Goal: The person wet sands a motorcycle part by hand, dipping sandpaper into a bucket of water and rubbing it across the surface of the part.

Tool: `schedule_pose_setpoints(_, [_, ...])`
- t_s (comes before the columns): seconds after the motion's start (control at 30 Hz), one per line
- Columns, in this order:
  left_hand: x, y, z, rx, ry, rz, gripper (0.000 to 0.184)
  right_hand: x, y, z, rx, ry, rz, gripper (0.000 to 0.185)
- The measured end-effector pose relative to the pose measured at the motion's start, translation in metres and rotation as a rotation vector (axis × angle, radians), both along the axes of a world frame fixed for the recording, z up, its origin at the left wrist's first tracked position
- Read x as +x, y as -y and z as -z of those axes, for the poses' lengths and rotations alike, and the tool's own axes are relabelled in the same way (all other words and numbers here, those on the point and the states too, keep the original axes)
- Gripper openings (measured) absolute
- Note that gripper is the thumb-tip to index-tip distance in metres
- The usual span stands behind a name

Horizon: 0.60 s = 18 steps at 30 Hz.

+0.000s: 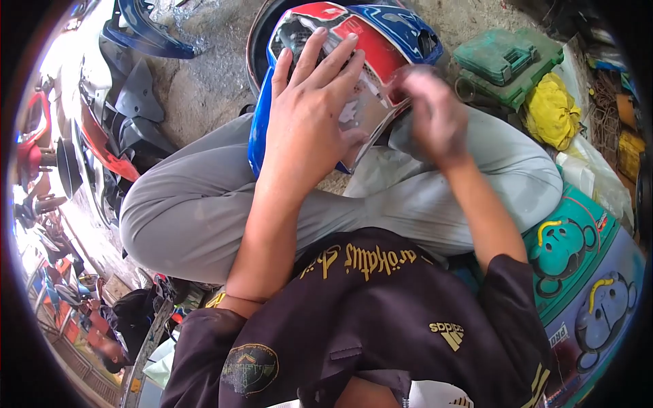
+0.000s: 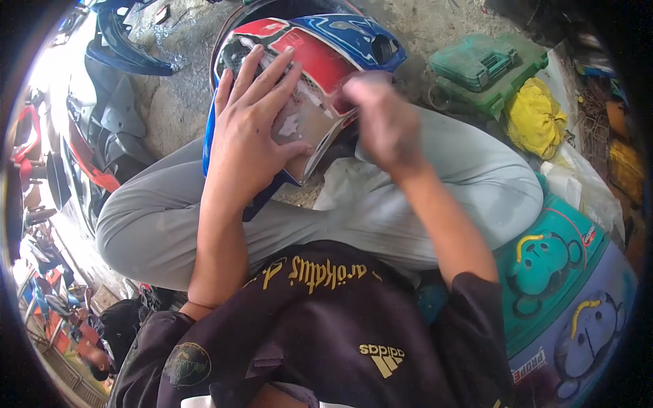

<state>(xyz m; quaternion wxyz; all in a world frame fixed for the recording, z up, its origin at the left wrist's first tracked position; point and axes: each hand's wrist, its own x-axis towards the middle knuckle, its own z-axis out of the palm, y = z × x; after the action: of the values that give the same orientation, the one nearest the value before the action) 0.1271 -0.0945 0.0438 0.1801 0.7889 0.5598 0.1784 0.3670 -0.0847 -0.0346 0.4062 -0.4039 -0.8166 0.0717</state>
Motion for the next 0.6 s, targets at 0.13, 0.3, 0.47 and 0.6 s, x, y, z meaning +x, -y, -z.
schedule_pose_setpoints(0.13, [0.000,0.002,0.003,-0.002,0.024,0.005,0.108,0.013,-0.002,0.004,-0.128,0.025,0.075,0.029])
schedule_pose_setpoints(0.3, [0.001,0.004,0.002,-0.016,0.021,-0.003,0.108,-0.005,0.010,-0.005,-0.024,-0.025,-0.074,0.025])
schedule_pose_setpoints(0.47, [-0.001,0.002,0.000,-0.027,0.017,0.000,0.107,-0.003,0.002,-0.003,-0.044,-0.006,0.012,0.025])
schedule_pose_setpoints(0.6, [0.001,0.003,0.003,-0.008,0.016,0.004,0.107,0.008,-0.004,0.001,-0.204,-0.062,0.106,0.024])
